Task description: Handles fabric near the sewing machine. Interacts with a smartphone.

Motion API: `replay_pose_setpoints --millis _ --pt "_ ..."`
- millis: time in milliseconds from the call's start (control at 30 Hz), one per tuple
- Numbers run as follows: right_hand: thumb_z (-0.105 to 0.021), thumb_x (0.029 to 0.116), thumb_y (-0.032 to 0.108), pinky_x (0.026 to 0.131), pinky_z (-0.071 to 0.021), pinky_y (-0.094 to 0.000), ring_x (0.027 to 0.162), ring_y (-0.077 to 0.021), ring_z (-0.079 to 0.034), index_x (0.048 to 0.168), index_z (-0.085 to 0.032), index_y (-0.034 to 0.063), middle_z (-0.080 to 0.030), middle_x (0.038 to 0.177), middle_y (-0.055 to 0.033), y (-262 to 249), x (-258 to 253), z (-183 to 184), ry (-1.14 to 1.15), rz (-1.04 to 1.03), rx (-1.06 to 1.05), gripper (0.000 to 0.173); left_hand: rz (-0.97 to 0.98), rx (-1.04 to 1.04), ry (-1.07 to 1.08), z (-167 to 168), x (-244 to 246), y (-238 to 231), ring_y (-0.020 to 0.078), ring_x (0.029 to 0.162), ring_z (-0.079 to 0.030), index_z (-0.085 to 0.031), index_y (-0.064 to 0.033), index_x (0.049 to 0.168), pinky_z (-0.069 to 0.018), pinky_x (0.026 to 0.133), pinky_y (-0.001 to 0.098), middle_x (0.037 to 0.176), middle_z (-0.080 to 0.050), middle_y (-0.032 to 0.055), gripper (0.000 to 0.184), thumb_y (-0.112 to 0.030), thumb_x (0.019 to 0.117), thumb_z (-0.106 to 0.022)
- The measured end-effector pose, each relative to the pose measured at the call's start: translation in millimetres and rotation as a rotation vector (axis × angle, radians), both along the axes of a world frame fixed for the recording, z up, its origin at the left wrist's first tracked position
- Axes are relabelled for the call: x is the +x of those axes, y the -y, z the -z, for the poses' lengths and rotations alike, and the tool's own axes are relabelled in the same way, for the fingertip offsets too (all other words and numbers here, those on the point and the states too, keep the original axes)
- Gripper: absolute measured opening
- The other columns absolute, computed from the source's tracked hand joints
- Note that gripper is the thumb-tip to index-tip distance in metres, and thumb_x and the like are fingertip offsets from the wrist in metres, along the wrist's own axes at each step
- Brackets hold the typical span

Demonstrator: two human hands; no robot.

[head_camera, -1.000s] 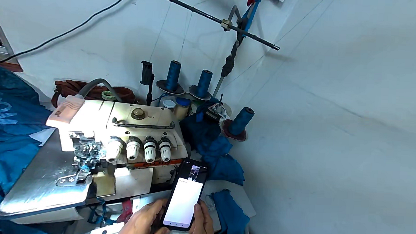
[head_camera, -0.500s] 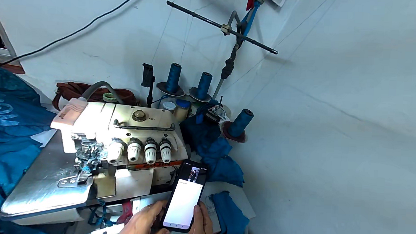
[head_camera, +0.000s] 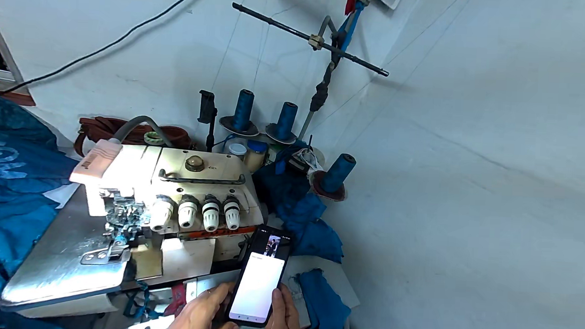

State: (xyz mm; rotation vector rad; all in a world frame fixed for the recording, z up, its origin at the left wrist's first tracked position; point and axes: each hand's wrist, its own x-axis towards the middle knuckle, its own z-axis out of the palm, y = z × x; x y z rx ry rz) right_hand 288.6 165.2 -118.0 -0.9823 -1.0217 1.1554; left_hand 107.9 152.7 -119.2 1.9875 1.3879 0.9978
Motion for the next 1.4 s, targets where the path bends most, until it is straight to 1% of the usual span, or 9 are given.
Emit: replay_pose_setpoints --millis 400,533,600,633,733,767,833,1067,1400 --pt "-0.034 0.1081 0.01 0.086 -0.0604 -0.0282 0.092 -0.0065 -0.07 0.125 -0.056 -0.0088 -0.07 0.102 -0.0071 -0.2 0.3 1.7 0.003 -0.004 0.01 0.034 -0.004 -0.004 -0.001 2.2 -0.8 -0.3 0.0277 0.088 -0.07 -0.062 -0.0011 0.127 -0.0578 0.082 0.0494 0.097 -0.071 0.0121 0.052 -0.03 0.086 -0.077" --pt "-0.035 0.1069 0.007 0.087 -0.06 -0.0285 0.094 -0.0072 -0.07 0.126 -0.056 -0.0099 -0.07 0.106 -0.0087 -0.8 1.3 3.3 0.003 -0.025 0.027 0.033 0.003 -0.023 0.001 -1.7 -0.8 0.4 0.0302 0.09 -0.07 -0.061 0.0005 0.128 -0.0568 0.084 0.0524 0.099 -0.071 0.0138 0.053 -0.028 0.0863 -0.078" --pt "-0.038 0.1017 0.0 0.09 -0.059 -0.0295 0.099 -0.0092 -0.069 0.13 -0.051 -0.0124 -0.068 0.112 -0.0114 -1.0 5.9 4.6 -0.008 -0.106 0.061 0.033 -0.001 -0.021 0.002 -1.1 -0.6 0.1 0.0294 0.09 -0.07 -0.061 -0.0002 0.128 -0.0572 0.084 0.0513 0.099 -0.071 0.0129 0.054 -0.028 0.0857 -0.078" --pt "-0.041 0.0971 -0.005 0.092 -0.0585 -0.0296 0.101 -0.0095 -0.069 0.133 -0.046 -0.0133 -0.067 0.115 -0.0121 -1.7 9.5 5.2 -0.007 -0.169 0.083 0.037 -0.001 -0.017 0.004 -0.6 -0.7 -0.2 0.0291 0.09 -0.07 -0.062 -0.0003 0.128 -0.0574 0.084 0.0512 0.099 -0.071 0.0129 0.054 -0.029 0.0856 -0.078" --pt "-0.05 0.0839 -0.014 0.101 -0.0551 -0.0309 0.116 -0.0113 -0.065 0.142 -0.026 -0.0144 -0.06 0.13 -0.0152 -4.2 20.8 3.3 -0.016 -0.389 0.125 0.063 -0.003 -0.005 0.002 0.2 -0.5 -0.3 0.0296 0.089 -0.07 -0.062 0.0005 0.128 -0.0569 0.084 0.0522 0.098 -0.07 0.0137 0.054 -0.028 0.0855 -0.078" --pt "-0.052 0.0816 -0.015 0.103 -0.0539 -0.031 0.12 -0.0115 -0.063 0.144 -0.021 -0.0144 -0.057 0.134 -0.0158 -5.4 23.1 2.8 -0.016 -0.437 0.132 0.069 -0.002 -0.006 0.002 0.2 -0.5 -0.2 0.0299 0.089 -0.069 -0.061 0.0009 0.128 -0.0568 0.084 0.0524 0.098 -0.07 0.0142 0.053 -0.028 0.0859 -0.078" --pt "-0.054 0.0798 -0.016 0.105 -0.053 -0.0314 0.123 -0.0114 -0.062 0.146 -0.017 -0.015 -0.055 0.138 -0.0169 -6.6 24.7 2.8 -0.021 -0.48 0.134 0.076 -0.003 -0.009 0.001 0.7 -1.2 -0.3 0.0295 0.089 -0.07 -0.061 0.0004 0.128 -0.0571 0.084 0.0517 0.099 -0.071 0.0141 0.054 -0.028 0.0859 -0.078" --pt "-0.051 0.0793 -0.018 0.104 -0.0545 -0.0342 0.121 -0.013 -0.064 0.144 -0.02 -0.0117 -0.058 0.135 -0.0144 -7.0 24.6 5.0 -0.066 -0.493 0.156 0.072 0.0 -0.015 0.012 0.6 -1.1 -0.8 0.0289 0.089 -0.07 -0.062 0.0 0.127 -0.0573 0.084 0.0512 0.099 -0.071 0.0135 0.052 -0.027 0.0854 -0.078" --pt "-0.051 0.0796 -0.019 0.102 -0.0555 -0.0344 0.119 -0.0141 -0.065 0.143 -0.023 -0.0115 -0.06 0.133 -0.0154 -6.5 23.8 3.4 -0.061 -0.469 0.145 0.07 -0.007 -0.008 0.005 1.6 -0.8 -0.1 0.0277 0.089 -0.07 -0.062 -0.001 0.128 -0.0577 0.084 0.0504 0.099 -0.071 0.0124 0.053 -0.028 0.085 -0.078"
